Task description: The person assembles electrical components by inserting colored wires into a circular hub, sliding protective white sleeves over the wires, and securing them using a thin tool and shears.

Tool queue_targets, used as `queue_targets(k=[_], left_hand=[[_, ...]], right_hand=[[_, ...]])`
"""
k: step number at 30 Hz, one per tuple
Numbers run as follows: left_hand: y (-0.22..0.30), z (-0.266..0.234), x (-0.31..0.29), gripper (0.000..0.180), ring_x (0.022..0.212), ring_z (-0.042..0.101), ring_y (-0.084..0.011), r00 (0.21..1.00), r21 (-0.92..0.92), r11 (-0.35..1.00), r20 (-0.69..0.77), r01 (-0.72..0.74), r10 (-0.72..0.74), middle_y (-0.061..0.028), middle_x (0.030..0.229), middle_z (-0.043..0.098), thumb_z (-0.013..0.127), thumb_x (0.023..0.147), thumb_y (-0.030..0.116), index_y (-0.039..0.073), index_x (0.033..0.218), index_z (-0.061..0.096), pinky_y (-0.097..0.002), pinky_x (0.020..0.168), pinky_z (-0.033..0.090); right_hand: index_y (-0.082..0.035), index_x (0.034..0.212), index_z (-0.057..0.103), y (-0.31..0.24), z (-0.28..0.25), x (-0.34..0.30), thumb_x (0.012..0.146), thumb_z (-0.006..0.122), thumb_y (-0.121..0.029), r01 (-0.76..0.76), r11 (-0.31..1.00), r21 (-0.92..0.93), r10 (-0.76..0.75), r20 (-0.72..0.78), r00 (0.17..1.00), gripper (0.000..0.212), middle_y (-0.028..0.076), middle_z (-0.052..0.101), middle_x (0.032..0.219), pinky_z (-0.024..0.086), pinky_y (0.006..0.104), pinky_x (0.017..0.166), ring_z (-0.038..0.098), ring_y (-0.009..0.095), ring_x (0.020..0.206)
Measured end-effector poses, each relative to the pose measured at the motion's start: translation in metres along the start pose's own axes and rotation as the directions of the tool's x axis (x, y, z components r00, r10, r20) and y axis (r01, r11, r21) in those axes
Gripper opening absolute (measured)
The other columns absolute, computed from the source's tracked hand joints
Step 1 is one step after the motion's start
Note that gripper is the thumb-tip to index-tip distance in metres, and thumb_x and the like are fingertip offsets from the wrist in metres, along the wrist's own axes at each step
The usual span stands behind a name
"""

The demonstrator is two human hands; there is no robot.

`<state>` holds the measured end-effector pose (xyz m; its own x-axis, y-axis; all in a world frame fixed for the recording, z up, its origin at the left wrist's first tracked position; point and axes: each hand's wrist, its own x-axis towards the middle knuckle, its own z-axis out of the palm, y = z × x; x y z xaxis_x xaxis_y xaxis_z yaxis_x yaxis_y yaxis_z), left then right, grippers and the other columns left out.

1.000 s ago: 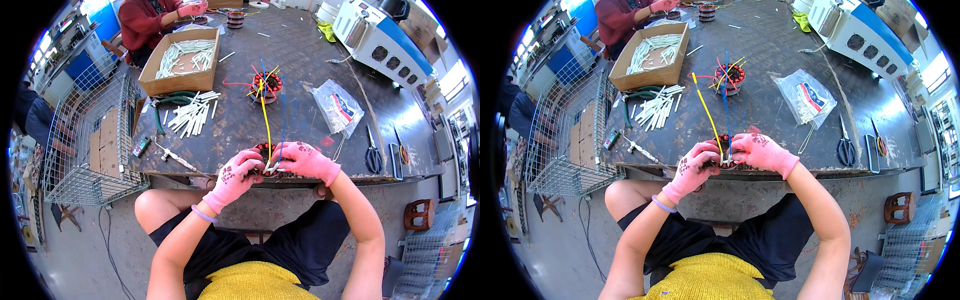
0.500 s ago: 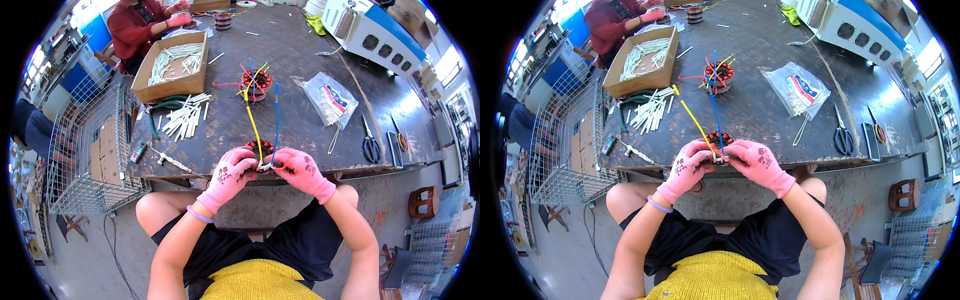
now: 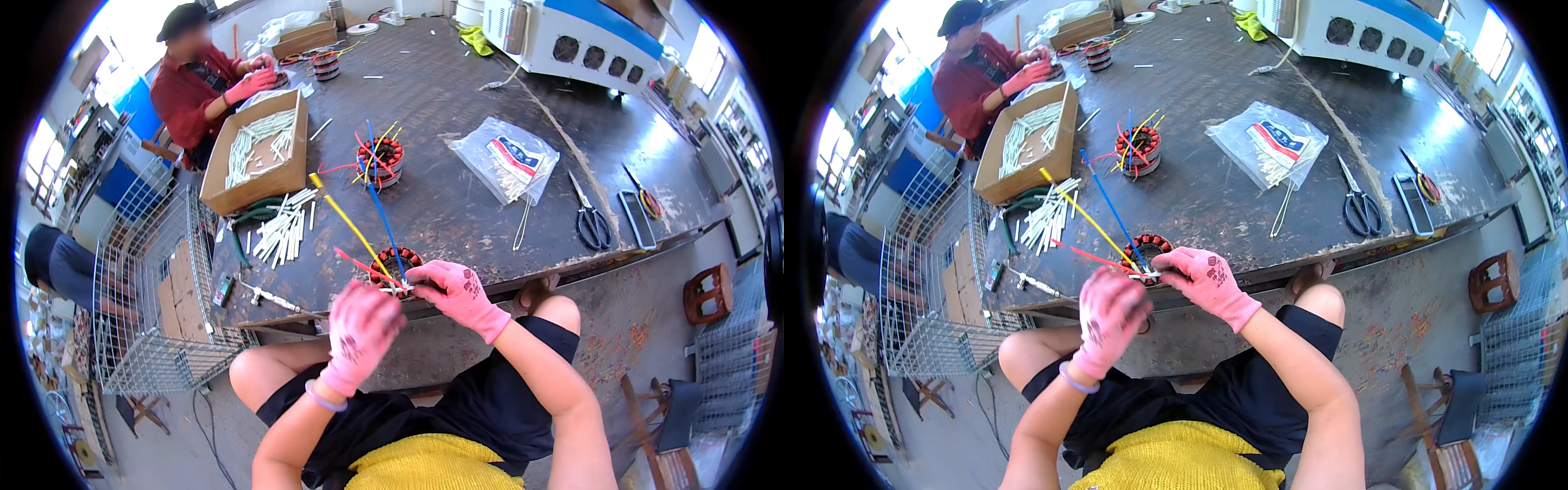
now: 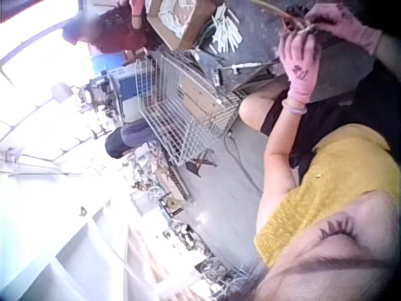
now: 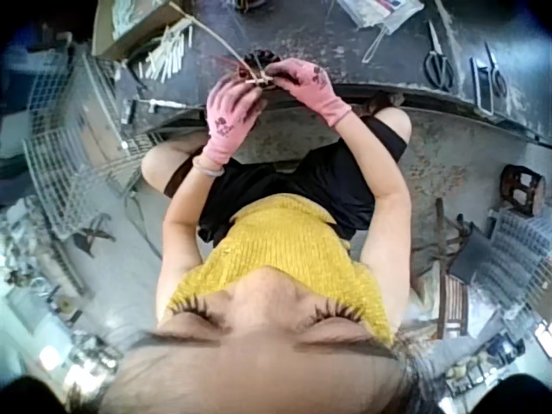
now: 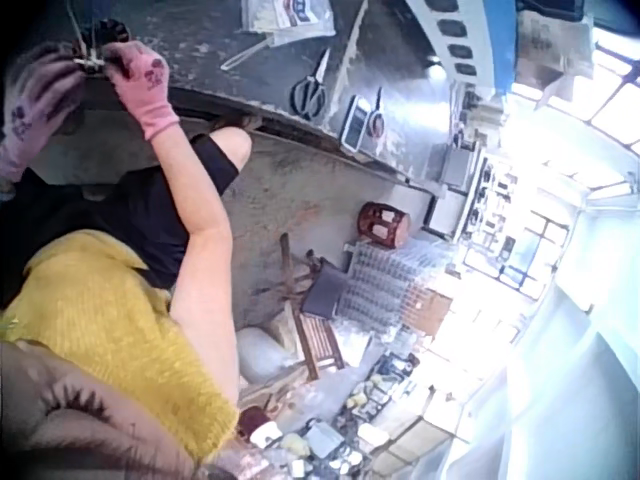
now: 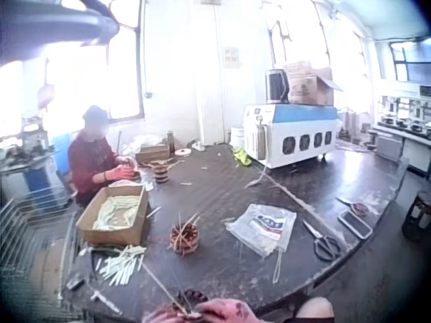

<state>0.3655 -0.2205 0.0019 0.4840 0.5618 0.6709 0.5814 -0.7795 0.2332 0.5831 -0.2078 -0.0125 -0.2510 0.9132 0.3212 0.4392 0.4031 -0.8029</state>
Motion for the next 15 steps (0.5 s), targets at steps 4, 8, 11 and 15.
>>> queue_targets(k=[4,8,11,15], left_hand=[[0.026,-0.014,0.029,0.03,0.121,0.057,-0.0259,0.837,0.071,0.891,0.384,-0.448,0.39,-0.004,0.115,0.061,0.065,0.077,0.013,0.017,0.106,0.066,-0.0443,0.103,0.047],[0.002,-0.005,0.054,0.027,0.126,0.052,-0.0315,0.881,0.302,0.912,0.46,-0.276,0.115,-0.0056,0.113,0.06,0.061,0.082,0.016,0.014,0.108,0.062,-0.0462,0.109,0.039],[-0.01,-0.022,0.069,0.014,0.109,0.06,-0.025,0.826,0.245,0.881,0.513,-0.404,0.236,-0.0055,0.092,0.059,0.062,0.083,0.015,0.012,0.096,0.063,-0.0452,0.111,0.041],[-0.024,-0.014,0.056,0.024,0.088,0.064,-0.0228,0.934,0.16,0.961,0.315,-0.228,0.169,-0.0018,0.077,0.059,0.078,0.07,0.015,0.014,0.091,0.066,-0.0494,0.11,0.042]], right_hand=[[-0.012,0.109,0.067,0.007,0.003,0.001,0.084,0.071,-0.016,0.048,0.995,-0.084,-0.052,-0.041,0.998,0.025,0.007,0.069,0.1,0.055,0.036,0.077,0.068,0.028,0.091],[-0.012,0.106,0.067,0.006,0.009,0.001,0.085,0.071,-0.019,0.056,0.992,-0.113,-0.068,-0.108,0.992,0.023,0.006,0.069,0.097,0.055,0.0363,0.076,0.068,0.028,0.089],[-0.012,0.106,0.067,0.0,0.004,0.0,0.085,0.071,-0.019,0.064,0.997,-0.047,-0.069,-0.12,0.99,0.023,0.006,0.069,0.097,0.055,0.0363,0.076,0.068,0.027,0.088],[-0.011,0.109,0.067,0.002,0.006,0.001,0.084,0.071,-0.016,0.118,0.989,-0.089,-0.128,-0.116,0.985,0.026,0.007,0.069,0.097,0.054,0.036,0.074,0.068,0.027,0.086]])
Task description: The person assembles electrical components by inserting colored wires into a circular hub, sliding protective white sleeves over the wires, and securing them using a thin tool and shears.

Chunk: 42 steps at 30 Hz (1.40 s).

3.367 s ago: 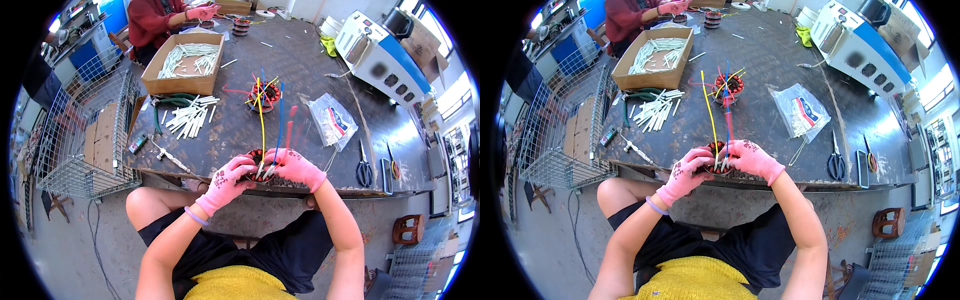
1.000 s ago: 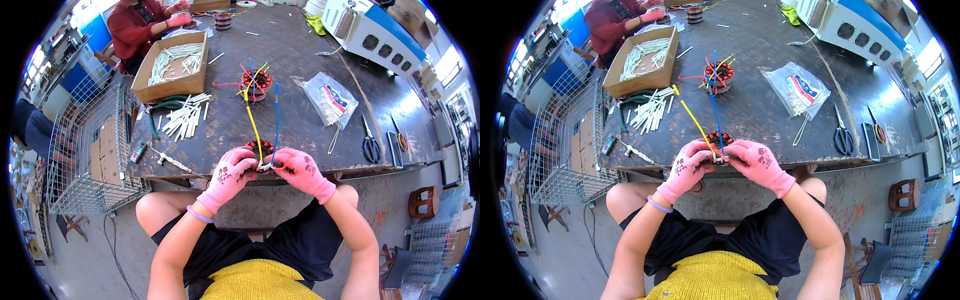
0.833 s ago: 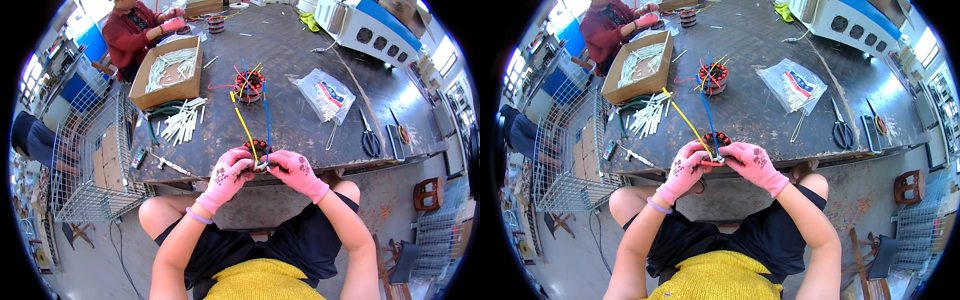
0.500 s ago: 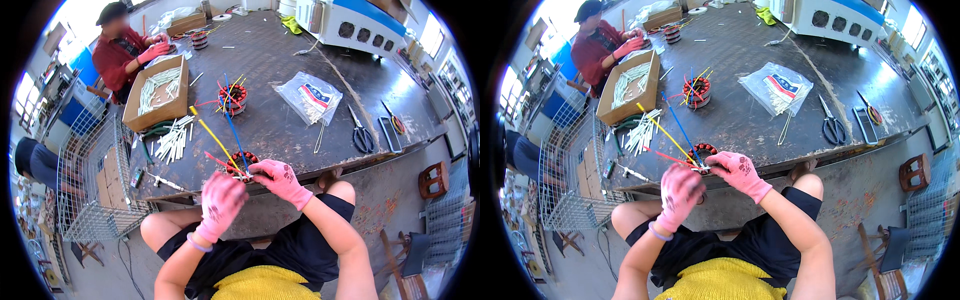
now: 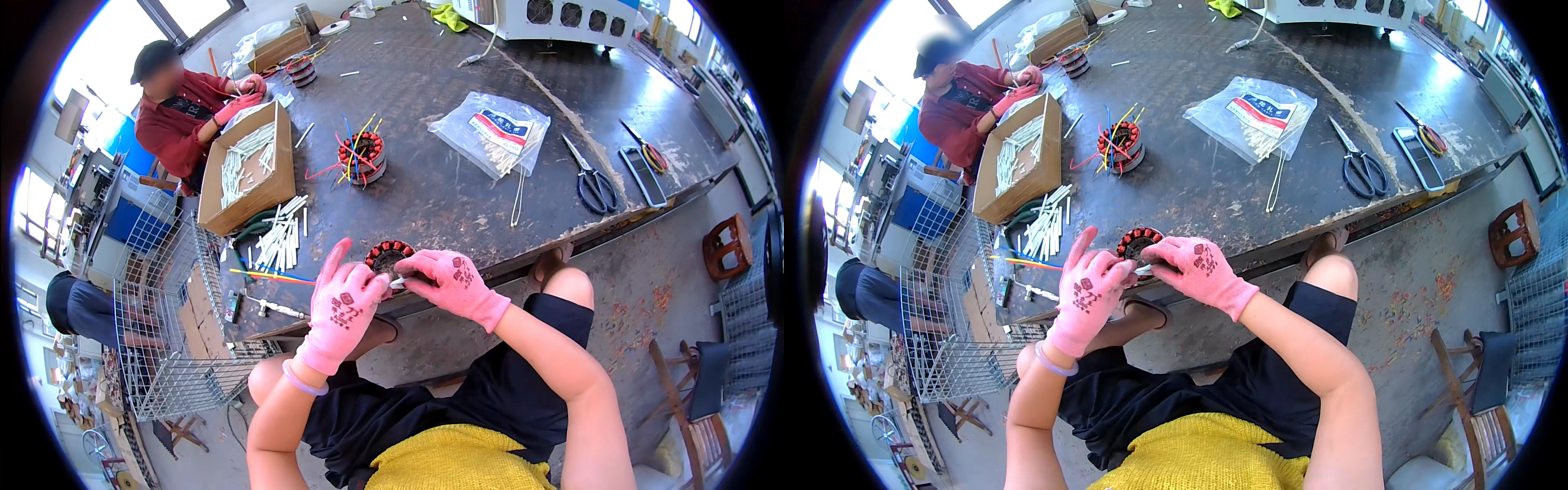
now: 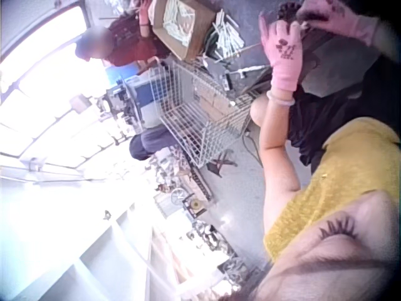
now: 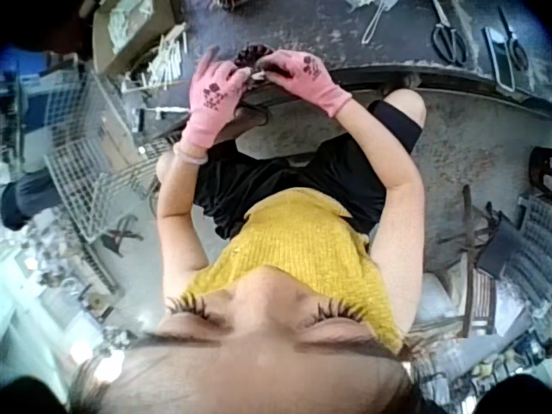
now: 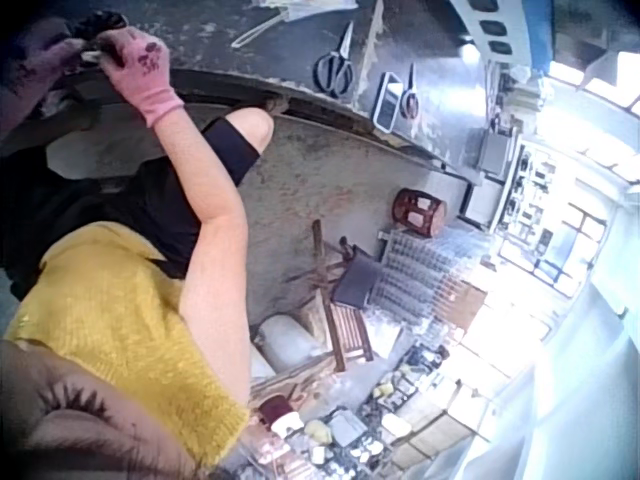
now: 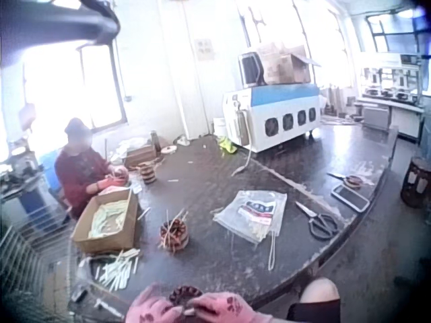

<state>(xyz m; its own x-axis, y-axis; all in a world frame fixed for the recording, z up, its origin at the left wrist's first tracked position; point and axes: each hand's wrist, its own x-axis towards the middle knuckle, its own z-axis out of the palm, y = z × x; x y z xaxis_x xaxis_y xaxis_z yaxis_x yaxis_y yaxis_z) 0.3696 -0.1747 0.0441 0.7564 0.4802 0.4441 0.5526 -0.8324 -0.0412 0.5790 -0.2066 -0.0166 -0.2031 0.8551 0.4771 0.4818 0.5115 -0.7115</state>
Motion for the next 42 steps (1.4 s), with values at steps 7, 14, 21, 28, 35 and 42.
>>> queue_targets(k=[7,14,21,28,35,42], left_hand=[[-0.008,0.015,-0.015,0.022,0.093,0.065,-0.0225,0.995,-0.169,0.982,-0.037,0.089,-0.096,-0.0018,0.083,0.063,0.079,0.07,0.013,0.014,0.089,0.068,-0.0516,0.109,0.041],[0.025,-0.01,-0.037,0.023,0.099,0.062,-0.0187,0.949,0.077,0.974,-0.222,-0.212,0.224,0.0022,0.103,0.061,0.076,0.071,0.014,0.018,0.092,0.068,-0.0433,0.097,0.052],[0.017,-0.003,-0.057,0.035,0.075,0.06,-0.0158,0.885,-0.347,0.826,0.027,0.444,-0.464,-0.002,0.092,0.062,0.081,0.076,0.013,0.008,0.105,0.064,-0.0302,0.067,0.05],[0.041,0.009,-0.035,0.025,0.067,0.056,-0.0052,0.465,-0.943,-0.123,0.263,0.309,-0.845,-0.0043,0.09,0.065,0.065,0.091,0.001,-0.002,0.115,0.059,-0.018,0.054,0.046],[0.036,0.0,-0.03,0.017,0.058,0.051,-0.0043,0.528,-0.88,0.075,0.211,0.469,-0.823,-0.0038,0.08,0.065,0.061,0.095,0.005,-0.002,0.11,0.064,-0.0178,0.052,0.041],[0.035,0.0,-0.028,0.01,0.055,0.051,-0.0039,0.618,-0.801,0.268,0.154,0.535,-0.771,-0.0019,0.073,0.064,0.064,0.095,0.009,0.0,0.1,0.067,-0.019,0.05,0.039]], right_hand=[[-0.011,0.108,0.068,-0.005,-0.001,-0.001,0.08,0.075,-0.019,0.165,0.978,-0.131,-0.161,0.037,0.986,0.03,0.008,0.068,0.102,0.053,0.0388,0.074,0.067,0.029,0.088],[-0.01,0.102,0.071,-0.001,0.006,-0.004,0.081,0.074,-0.019,0.024,0.999,-0.041,-0.023,0.016,1.0,0.022,0.007,0.068,0.1,0.054,0.0382,0.074,0.067,0.028,0.086],[-0.011,0.102,0.068,-0.002,0.01,-0.005,0.082,0.072,-0.021,0.02,0.995,-0.094,-0.024,-0.04,0.999,0.022,0.007,0.068,0.099,0.054,0.0397,0.073,0.067,0.028,0.086],[-0.01,0.102,0.068,-0.007,0.015,-0.009,0.078,0.076,-0.017,0.033,0.992,-0.121,-0.049,-0.128,0.991,0.026,0.008,0.068,0.099,0.054,0.0394,0.075,0.067,0.029,0.085],[-0.012,0.102,0.066,-0.016,0.013,-0.012,0.077,0.078,-0.018,0.091,0.977,-0.195,-0.134,-0.222,0.966,0.029,0.007,0.067,0.097,0.052,0.0395,0.07,0.066,0.027,0.084],[-0.013,0.095,0.068,-0.03,0.02,-0.016,0.077,0.078,-0.022,0.091,0.977,-0.193,-0.132,-0.208,0.969,0.021,0.003,0.065,0.09,0.051,0.0373,0.063,0.066,0.025,0.073]])
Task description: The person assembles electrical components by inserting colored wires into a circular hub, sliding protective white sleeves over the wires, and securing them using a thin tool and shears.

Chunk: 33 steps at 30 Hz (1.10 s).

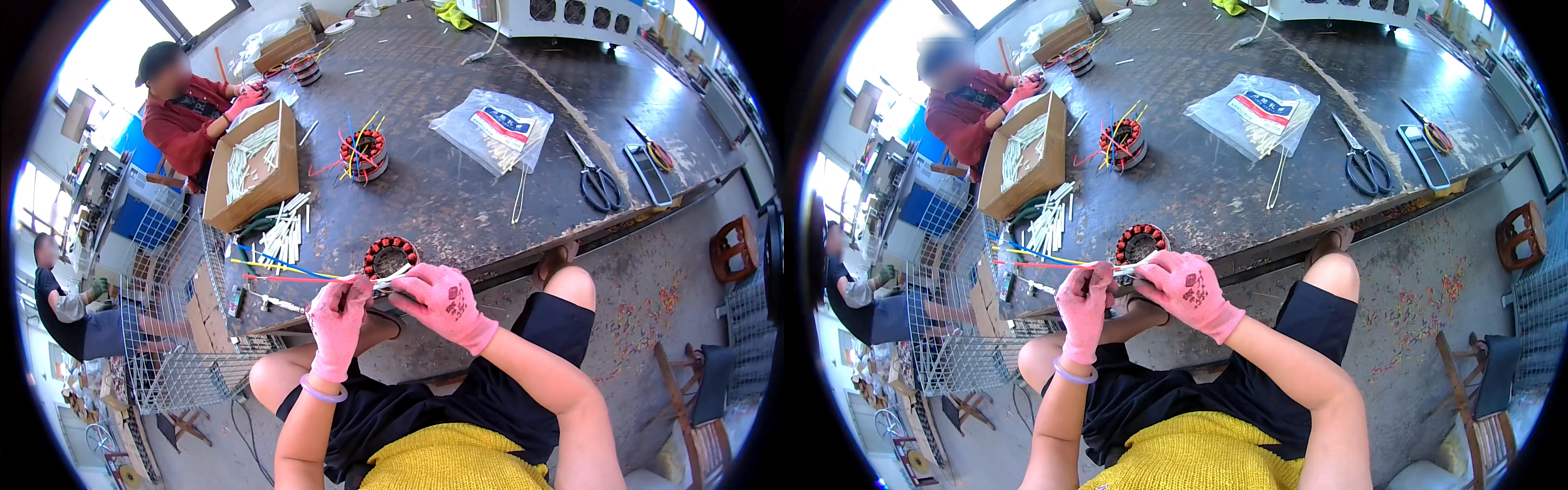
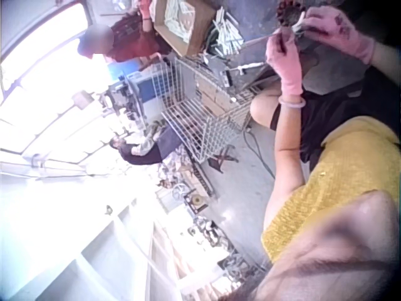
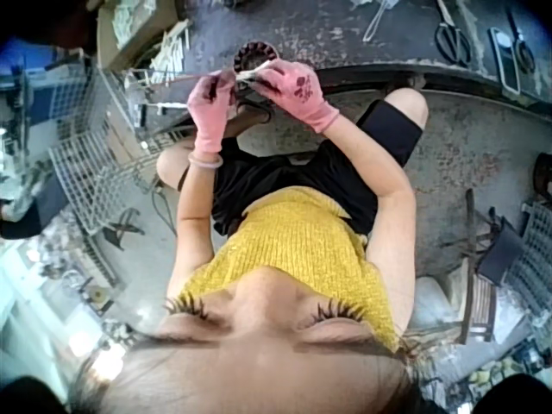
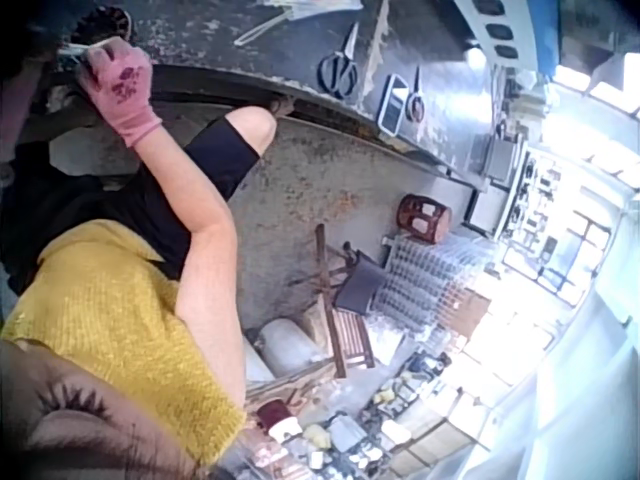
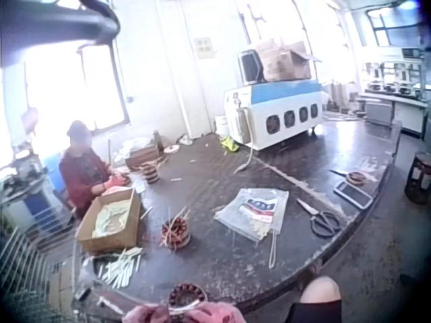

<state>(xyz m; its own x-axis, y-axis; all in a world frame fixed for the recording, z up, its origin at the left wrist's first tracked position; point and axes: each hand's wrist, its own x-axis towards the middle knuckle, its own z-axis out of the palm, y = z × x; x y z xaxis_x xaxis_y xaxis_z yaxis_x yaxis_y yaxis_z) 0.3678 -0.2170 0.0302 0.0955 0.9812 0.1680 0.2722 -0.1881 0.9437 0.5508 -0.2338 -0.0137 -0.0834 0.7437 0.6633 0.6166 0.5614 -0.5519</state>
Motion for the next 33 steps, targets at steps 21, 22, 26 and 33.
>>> queue_targets(k=[21,22,26,33], left_hand=[[-0.008,0.008,0.003,0.006,0.065,0.062,-0.0129,0.998,0.019,0.998,0.02,-0.06,0.059,-0.0055,0.079,0.069,0.066,0.089,0.003,0.003,0.094,0.068,-0.0275,0.061,0.05],[-0.013,0.002,0.001,0.011,0.065,0.06,-0.0081,0.999,-0.003,1.0,0.025,-0.022,0.022,-0.0034,0.08,0.069,0.067,0.088,0.002,0.003,0.099,0.068,-0.0248,0.063,0.049],[-0.024,-0.008,-0.005,0.023,0.067,0.06,-0.007,0.997,-0.028,0.997,0.008,-0.074,0.075,-0.003,0.084,0.07,0.07,0.087,0.003,0.001,0.11,0.065,-0.0222,0.064,0.049],[-0.012,0.011,0.001,0.044,0.065,0.054,-0.0034,0.997,-0.057,0.996,-0.008,0.073,-0.073,0.0,0.08,0.066,0.079,0.084,0.014,-0.001,0.122,0.061,-0.0202,0.061,0.045]], right_hand=[[-0.01,0.099,0.064,0.01,0.01,-0.003,0.081,0.074,-0.016,-0.12,0.993,-0.021,0.121,0.108,0.987,0.02,0.008,0.061,0.087,0.051,0.04,0.067,0.064,0.029,0.077],[-0.008,0.104,0.065,0.005,0.0,-0.002,0.082,0.074,-0.016,-0.207,0.973,0.099,0.191,0.146,0.971,0.025,0.011,0.063,0.09,0.053,0.0387,0.07,0.065,0.03,0.08],[-0.01,0.114,0.066,0.01,-0.035,0.008,0.087,0.069,-0.016,-0.307,0.947,0.096,0.298,0.095,0.95,0.027,0.01,0.063,0.093,0.052,0.0366,0.07,0.066,0.029,0.081],[-0.01,0.106,0.07,0.018,-0.019,0.025,0.085,0.071,-0.02,-0.189,0.979,0.069,0.16,0.303,0.939,0.024,0.009,0.063,0.097,0.052,0.0374,0.073,0.065,0.028,0.085]])
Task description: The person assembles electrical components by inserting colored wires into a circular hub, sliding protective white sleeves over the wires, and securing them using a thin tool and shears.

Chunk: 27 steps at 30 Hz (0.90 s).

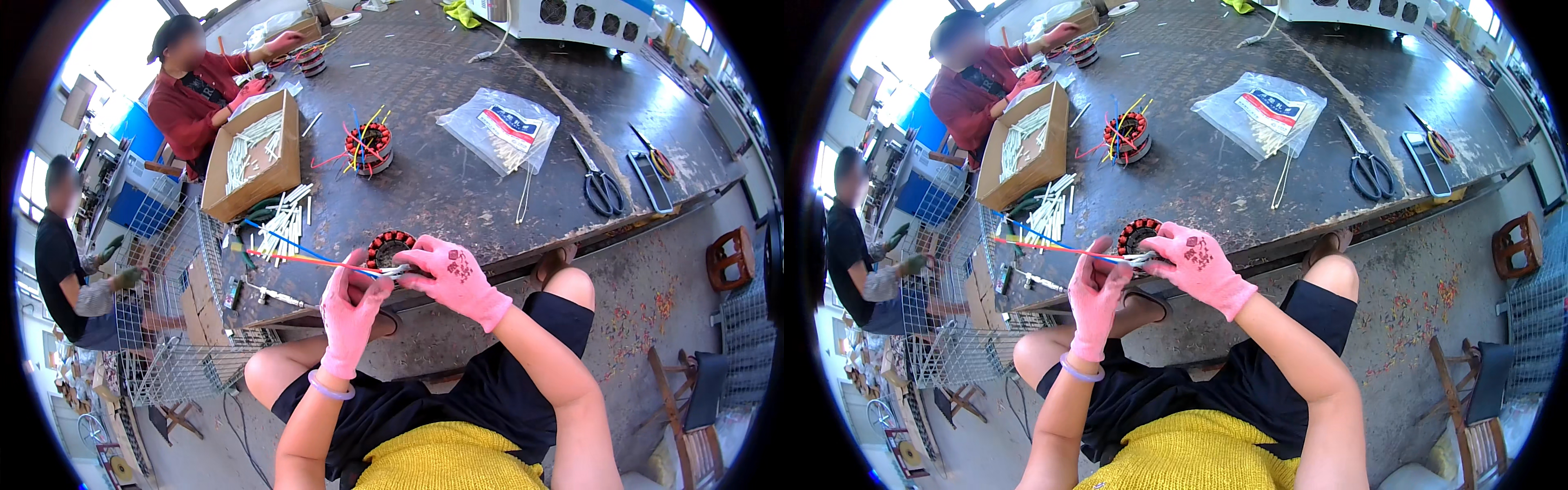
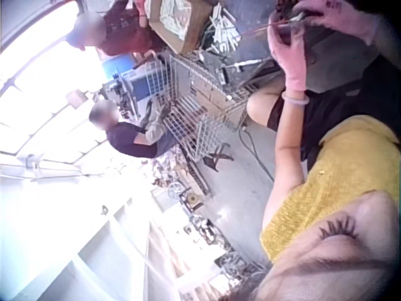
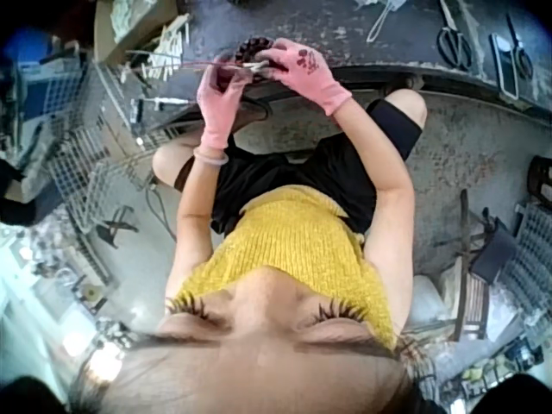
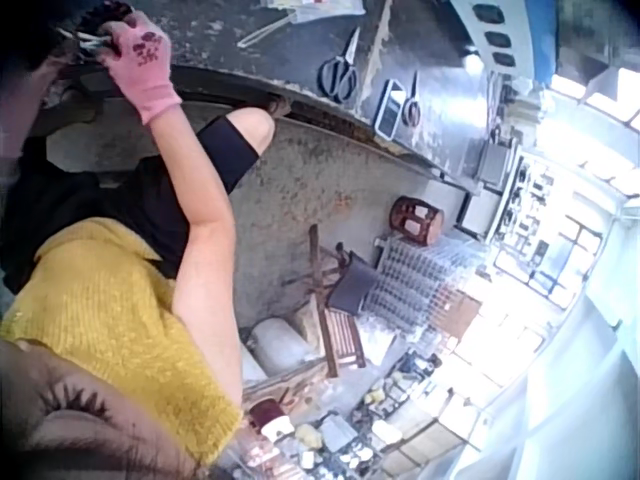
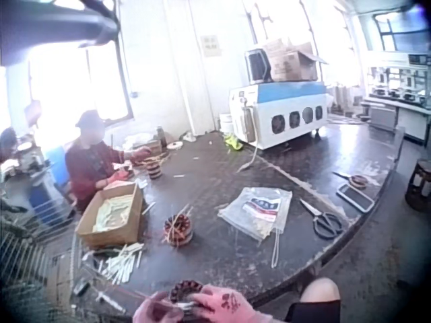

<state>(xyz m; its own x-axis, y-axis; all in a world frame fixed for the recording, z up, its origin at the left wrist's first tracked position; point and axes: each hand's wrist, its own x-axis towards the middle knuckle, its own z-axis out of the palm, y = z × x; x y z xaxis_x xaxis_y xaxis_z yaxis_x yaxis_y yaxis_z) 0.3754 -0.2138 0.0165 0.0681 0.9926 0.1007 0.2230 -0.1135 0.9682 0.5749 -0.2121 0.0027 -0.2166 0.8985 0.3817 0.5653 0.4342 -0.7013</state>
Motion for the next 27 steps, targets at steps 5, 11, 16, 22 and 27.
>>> queue_targets(k=[5,11,16,22,27], left_hand=[[0.018,0.013,0.008,0.013,0.063,0.053,-0.0045,1.0,-0.051,0.999,-0.004,0.004,-0.004,-0.0001,0.073,0.064,0.064,0.093,0.007,-0.001,0.101,0.071,-0.0205,0.059,0.044],[0.021,0.009,0.001,0.014,0.062,0.051,-0.0037,1.0,-0.093,0.995,0.003,0.026,-0.026,0.0,0.078,0.065,0.069,0.089,0.006,0.001,0.102,0.068,-0.0204,0.057,0.042],[-0.039,-0.016,-0.031,0.046,0.066,0.054,-0.0087,0.956,0.158,0.942,0.054,-0.294,0.289,-0.0033,0.094,0.059,0.088,0.071,0.011,0.007,0.107,0.06,-0.0236,0.059,0.046],[-0.033,-0.002,0.012,0.048,0.119,0.054,-0.0311,0.858,0.532,0.691,0.151,-0.489,0.491,-0.0092,0.119,0.061,0.087,0.063,0.014,0.011,0.107,0.067,-0.0477,0.104,0.042],[-0.049,-0.005,0.035,0.046,0.129,0.05,-0.0338,0.745,0.363,0.651,0.285,-0.666,0.603,-0.0056,0.126,0.062,0.085,0.059,0.012,0.014,0.102,0.068,-0.0559,0.113,0.031]], right_hand=[[-0.009,0.099,0.07,0.006,0.008,0.004,0.081,0.074,-0.023,0.106,0.987,-0.124,-0.107,-0.006,0.994,0.023,0.008,0.062,0.096,0.052,0.0384,0.073,0.065,0.028,0.086],[-0.01,0.104,0.068,0.011,0.007,-0.003,0.079,0.076,-0.021,0.017,1.0,-0.023,-0.017,-0.002,1.0,0.029,0.008,0.063,0.099,0.052,0.0389,0.074,0.064,0.029,0.091],[-0.009,0.107,0.065,0.005,-0.003,0.001,0.073,0.08,-0.016,0.079,0.997,-0.004,-0.079,0.01,0.997,0.038,0.009,0.06,0.108,0.053,0.0384,0.077,0.064,0.029,0.092],[-0.007,0.103,0.065,0.015,0.0,0.006,0.073,0.078,-0.014,0.099,0.995,0.008,-0.099,0.086,0.991,0.033,0.01,0.06,0.104,0.052,0.0394,0.079,0.064,0.03,0.092],[-0.006,0.099,0.066,0.022,0.005,0.01,0.075,0.076,-0.013,0.186,0.981,0.063,-0.19,0.07,0.979,0.027,0.01,0.061,0.102,0.052,0.0401,0.079,0.062,0.031,0.093]])
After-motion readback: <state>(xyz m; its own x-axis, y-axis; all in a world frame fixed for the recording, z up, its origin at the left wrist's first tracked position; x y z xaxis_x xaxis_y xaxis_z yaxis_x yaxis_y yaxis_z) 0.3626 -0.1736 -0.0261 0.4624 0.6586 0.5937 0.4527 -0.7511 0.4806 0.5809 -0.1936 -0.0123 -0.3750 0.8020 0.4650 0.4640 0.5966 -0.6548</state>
